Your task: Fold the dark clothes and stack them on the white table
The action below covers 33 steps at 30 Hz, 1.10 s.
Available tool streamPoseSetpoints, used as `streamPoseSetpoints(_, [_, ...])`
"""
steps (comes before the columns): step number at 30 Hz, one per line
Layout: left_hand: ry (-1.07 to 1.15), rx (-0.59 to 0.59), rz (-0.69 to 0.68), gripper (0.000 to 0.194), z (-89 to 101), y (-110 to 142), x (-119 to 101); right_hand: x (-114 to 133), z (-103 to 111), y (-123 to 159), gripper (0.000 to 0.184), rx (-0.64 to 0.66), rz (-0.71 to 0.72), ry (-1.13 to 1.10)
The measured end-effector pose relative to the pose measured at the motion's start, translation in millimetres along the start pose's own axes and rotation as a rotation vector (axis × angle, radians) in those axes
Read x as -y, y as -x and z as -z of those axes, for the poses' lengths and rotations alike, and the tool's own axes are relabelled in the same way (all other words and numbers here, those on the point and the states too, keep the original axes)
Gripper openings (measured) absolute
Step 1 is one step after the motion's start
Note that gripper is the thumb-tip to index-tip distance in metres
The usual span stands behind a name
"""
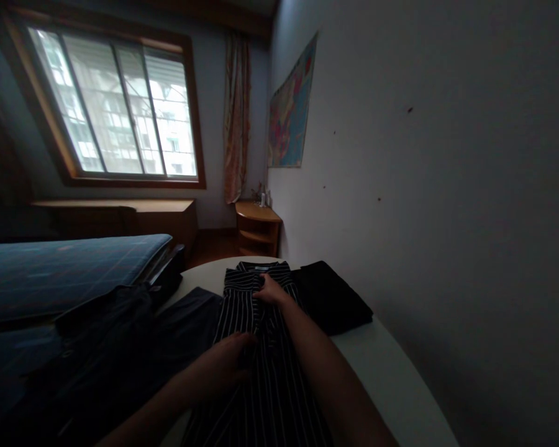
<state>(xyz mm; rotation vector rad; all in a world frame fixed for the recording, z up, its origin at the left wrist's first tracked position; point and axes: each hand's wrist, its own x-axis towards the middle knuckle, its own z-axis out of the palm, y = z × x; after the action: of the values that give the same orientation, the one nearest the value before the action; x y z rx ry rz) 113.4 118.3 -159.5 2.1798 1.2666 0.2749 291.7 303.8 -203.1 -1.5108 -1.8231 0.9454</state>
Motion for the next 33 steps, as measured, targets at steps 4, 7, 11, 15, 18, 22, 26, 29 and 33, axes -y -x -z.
streamPoseSetpoints(4, [-0.061,0.041,0.009,0.046,-2.2,-0.9,-1.4,1.5,-1.1,16.0,0.081,0.032,-0.026,0.053])
streamPoseSetpoints(7, [-0.041,-0.016,-0.017,0.035,-5.8,-6.1,-1.4,5.8,-2.6,25.5,0.07,0.005,-0.021,0.103])
streamPoseSetpoints(11, [-0.036,-0.001,-0.054,0.03,-5.4,-4.6,-5.4,13.6,-4.1,43.6,0.054,-0.087,0.023,0.203])
streamPoseSetpoints(15, [-0.077,0.12,-0.048,0.034,0.0,5.2,-11.1,17.4,-9.0,70.2,0.05,-0.11,0.11,0.318])
streamPoseSetpoints(18, [-0.113,0.201,-0.043,0.043,2.9,10.2,-11.6,13.2,-15.6,85.3,0.059,-0.005,0.113,0.494])
streamPoseSetpoints(22, [-0.14,0.285,-0.069,0.044,8.9,13.3,-9.7,5.1,-23.0,87.6,0.06,0.067,0.083,0.608])
streamPoseSetpoints(26, [-0.171,0.27,-0.055,0.049,18.5,16.5,-9.3,4.7,-25.0,73.2,0.058,0.06,0.07,0.62])
streamPoseSetpoints(29, [-0.19,0.244,-0.037,0.051,23.8,17.0,-7.3,6.6,-24.8,57.6,0.057,0.035,0.05,0.62])
streamPoseSetpoints(33, [-0.188,0.239,-0.025,0.058,26.7,15.2,0.7,6.3,-25.1,36.0,0.056,-0.012,0.019,0.619])
